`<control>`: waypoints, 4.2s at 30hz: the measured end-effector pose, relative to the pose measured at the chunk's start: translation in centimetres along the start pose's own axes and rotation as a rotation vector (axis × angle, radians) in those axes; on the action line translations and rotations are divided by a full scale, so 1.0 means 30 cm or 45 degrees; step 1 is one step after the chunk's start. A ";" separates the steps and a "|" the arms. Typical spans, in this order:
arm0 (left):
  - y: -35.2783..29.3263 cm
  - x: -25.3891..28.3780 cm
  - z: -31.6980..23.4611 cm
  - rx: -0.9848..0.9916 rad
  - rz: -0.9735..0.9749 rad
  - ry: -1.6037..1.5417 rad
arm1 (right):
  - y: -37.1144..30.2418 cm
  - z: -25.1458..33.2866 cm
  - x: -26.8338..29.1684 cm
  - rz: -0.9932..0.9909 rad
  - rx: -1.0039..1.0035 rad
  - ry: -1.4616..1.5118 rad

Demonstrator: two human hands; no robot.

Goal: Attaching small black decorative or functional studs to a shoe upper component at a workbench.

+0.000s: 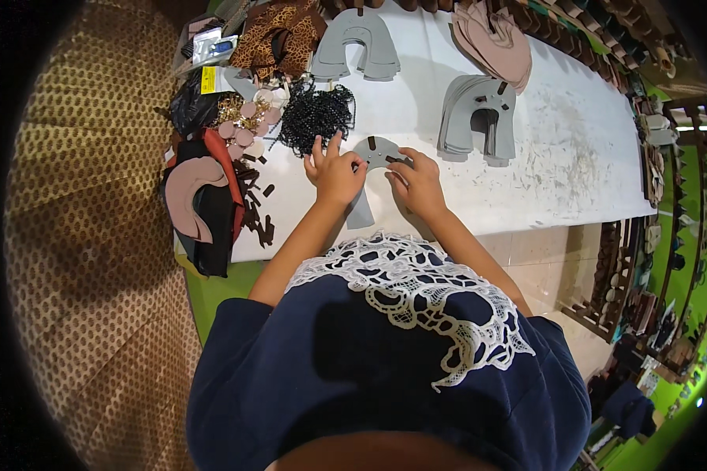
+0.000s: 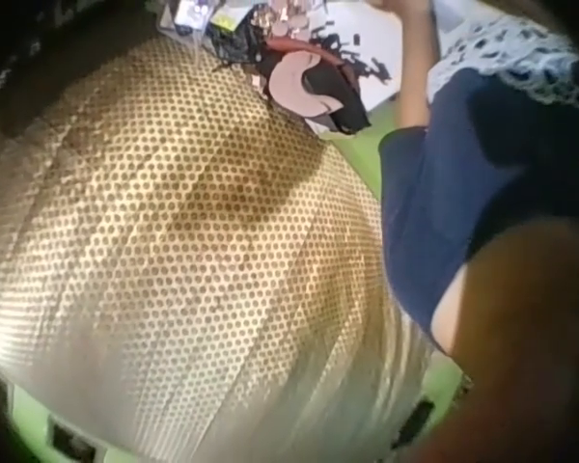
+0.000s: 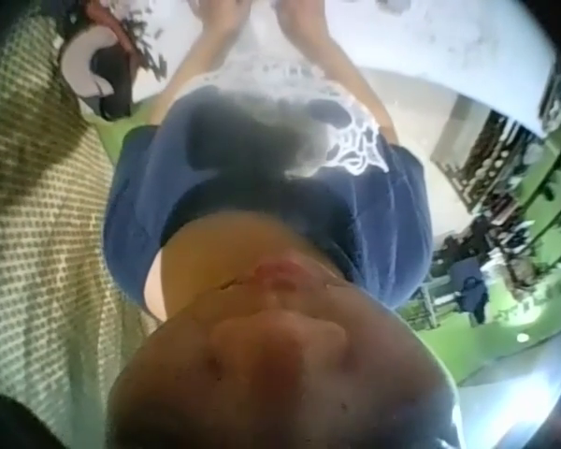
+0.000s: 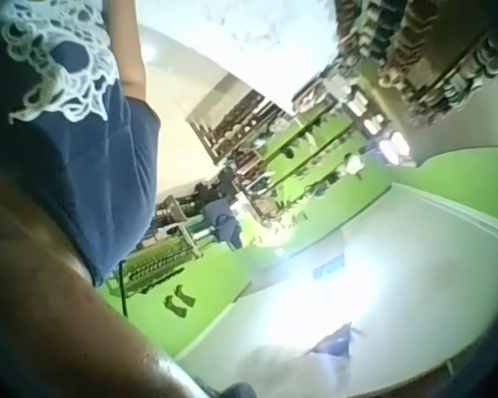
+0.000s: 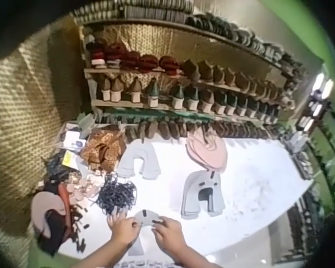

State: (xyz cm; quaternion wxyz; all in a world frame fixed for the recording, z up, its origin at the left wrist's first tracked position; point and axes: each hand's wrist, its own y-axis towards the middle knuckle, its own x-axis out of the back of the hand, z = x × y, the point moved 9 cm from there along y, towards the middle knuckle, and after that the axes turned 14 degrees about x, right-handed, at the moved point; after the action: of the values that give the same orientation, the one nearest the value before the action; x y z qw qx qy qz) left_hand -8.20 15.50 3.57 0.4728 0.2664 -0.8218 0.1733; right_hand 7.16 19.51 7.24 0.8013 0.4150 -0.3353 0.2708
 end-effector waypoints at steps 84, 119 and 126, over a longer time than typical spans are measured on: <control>-0.194 -0.068 0.042 -0.122 -0.024 0.320 | 0.248 -0.047 -0.289 0.737 0.215 -0.293; -0.185 -0.096 0.063 -0.086 -0.072 0.411 | 0.255 -0.071 -0.248 0.825 0.166 -0.303; -0.187 -0.103 0.070 -0.075 -0.033 0.391 | 0.254 -0.068 -0.253 0.885 0.137 -0.291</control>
State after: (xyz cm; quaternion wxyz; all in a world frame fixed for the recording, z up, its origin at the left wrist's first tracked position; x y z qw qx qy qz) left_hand -4.99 10.74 0.05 0.6027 0.2334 -0.7412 0.1815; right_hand -2.39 23.92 4.27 0.5958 0.3456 -0.5289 0.4959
